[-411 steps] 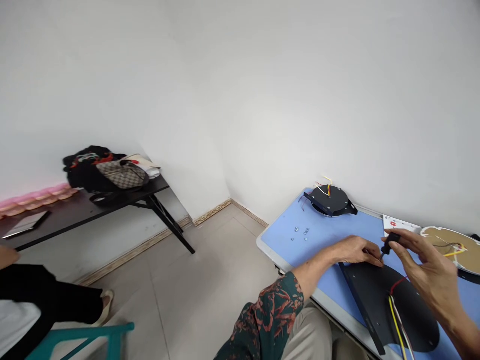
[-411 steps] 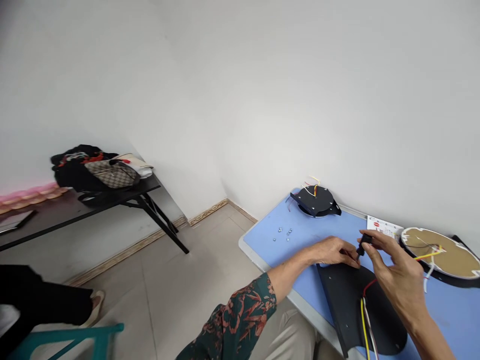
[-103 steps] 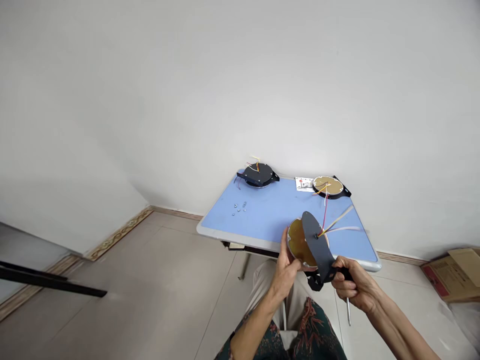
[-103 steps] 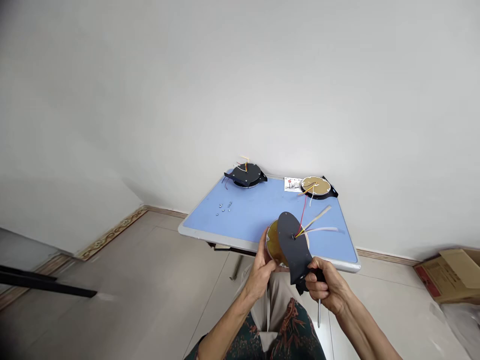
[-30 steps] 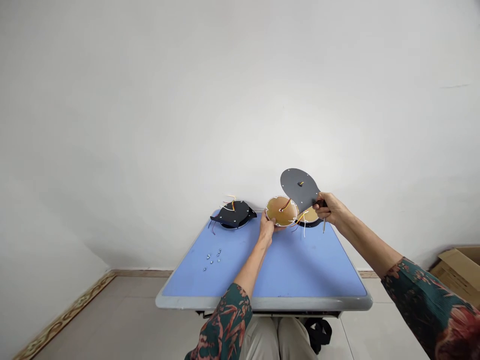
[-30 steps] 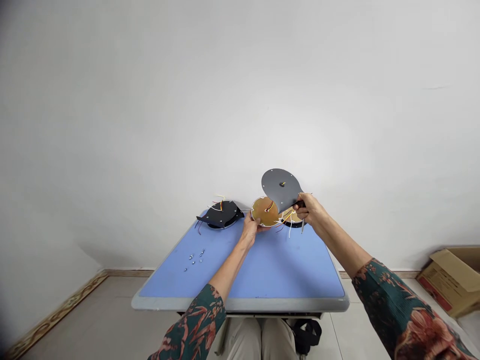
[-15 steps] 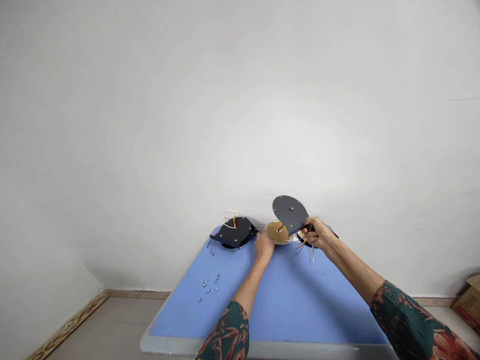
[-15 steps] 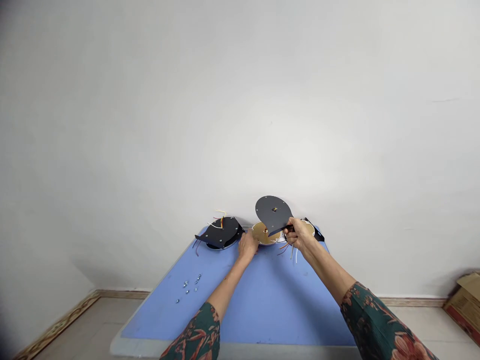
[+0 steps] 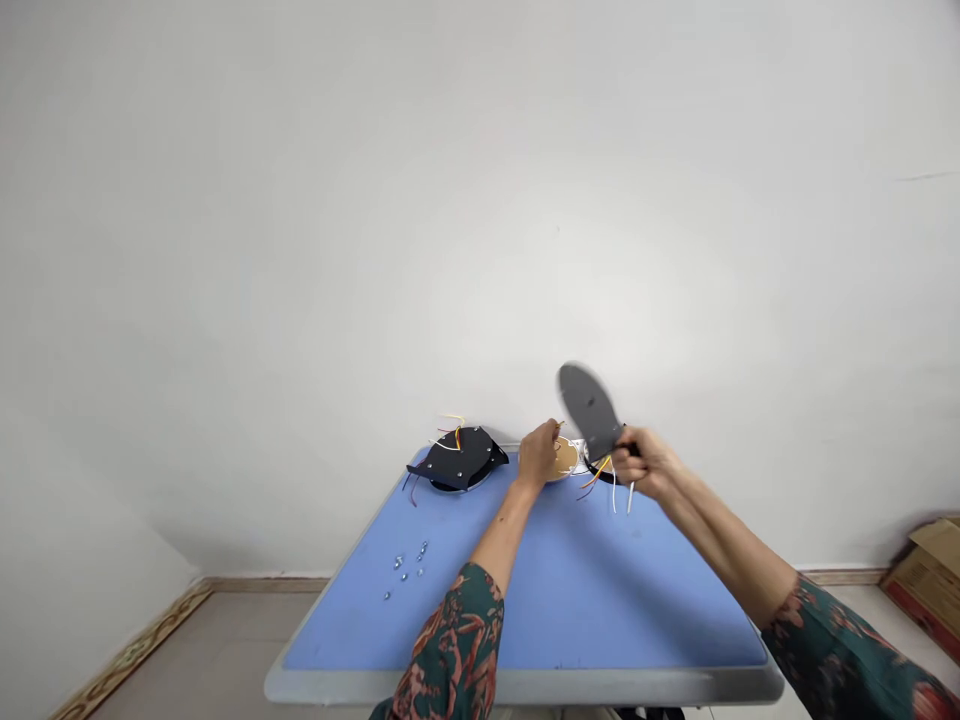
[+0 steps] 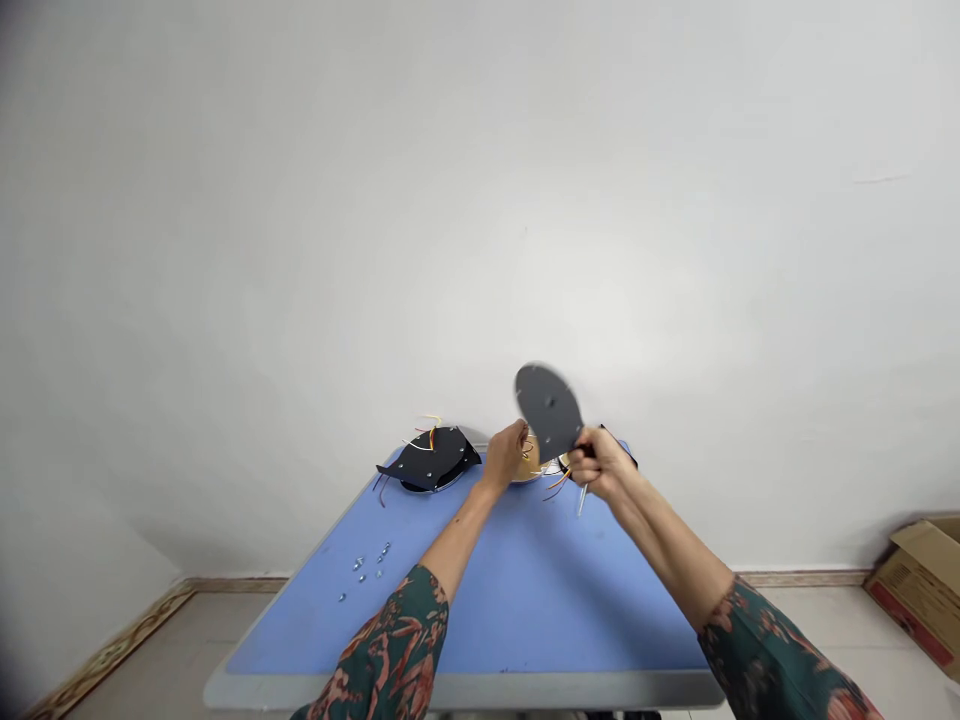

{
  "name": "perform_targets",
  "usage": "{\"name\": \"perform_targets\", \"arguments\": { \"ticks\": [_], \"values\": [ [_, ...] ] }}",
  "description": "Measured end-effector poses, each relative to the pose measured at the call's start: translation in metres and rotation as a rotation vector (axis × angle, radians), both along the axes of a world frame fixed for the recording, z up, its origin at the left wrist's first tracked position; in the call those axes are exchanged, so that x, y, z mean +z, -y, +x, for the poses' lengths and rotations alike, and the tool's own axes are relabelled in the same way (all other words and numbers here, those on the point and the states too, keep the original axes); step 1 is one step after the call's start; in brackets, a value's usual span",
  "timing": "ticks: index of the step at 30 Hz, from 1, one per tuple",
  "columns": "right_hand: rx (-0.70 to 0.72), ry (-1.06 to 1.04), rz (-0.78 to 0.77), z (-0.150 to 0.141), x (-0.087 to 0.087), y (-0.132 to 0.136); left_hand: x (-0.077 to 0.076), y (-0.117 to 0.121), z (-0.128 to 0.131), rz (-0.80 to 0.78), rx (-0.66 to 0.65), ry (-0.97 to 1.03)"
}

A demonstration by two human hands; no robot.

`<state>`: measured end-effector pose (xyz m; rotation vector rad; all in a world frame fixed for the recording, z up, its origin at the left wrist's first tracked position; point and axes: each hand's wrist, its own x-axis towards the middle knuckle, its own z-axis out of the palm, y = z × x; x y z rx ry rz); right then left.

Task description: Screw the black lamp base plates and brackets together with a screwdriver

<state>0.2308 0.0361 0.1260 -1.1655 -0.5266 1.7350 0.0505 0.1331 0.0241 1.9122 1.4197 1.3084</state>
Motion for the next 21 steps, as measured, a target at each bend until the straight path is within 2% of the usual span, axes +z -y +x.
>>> {"name": "perform_targets", "arguments": {
  "ticks": [2, 4, 6, 7, 9, 13, 16, 21],
  "values": [
    [-0.054, -0.042, 0.081, 0.028, 0.025, 0.015, 0.005, 0.000, -0.005, 0.031, -0.007, -0.001],
    [-0.148, -0.150, 0.275, 0.055, 0.047, 0.029, 0.012, -0.002, -0.007, 0.057, -0.012, 0.005],
    [-0.200, -0.145, 0.365, 0.073, 0.058, 0.037, 0.020, -0.006, -0.007, 0.075, -0.016, 0.028],
    [-0.206, -0.123, 0.376, 0.077, 0.059, 0.038, 0.023, -0.008, -0.008, 0.075, -0.017, 0.044],
    [-0.186, -0.065, 0.328, 0.077, 0.049, 0.035, 0.026, -0.013, -0.010, 0.057, -0.016, 0.084],
    [-0.088, 0.030, 0.086, 0.058, 0.009, 0.014, 0.024, -0.015, -0.020, 0.014, 0.007, 0.189],
    [-0.039, 0.060, 0.004, 0.038, -0.017, -0.006, 0.020, -0.010, -0.028, 0.005, 0.019, 0.252],
    [0.051, 0.099, -0.093, 0.006, -0.043, -0.042, 0.014, 0.002, -0.048, 0.001, 0.032, 0.303]
  ]
}}
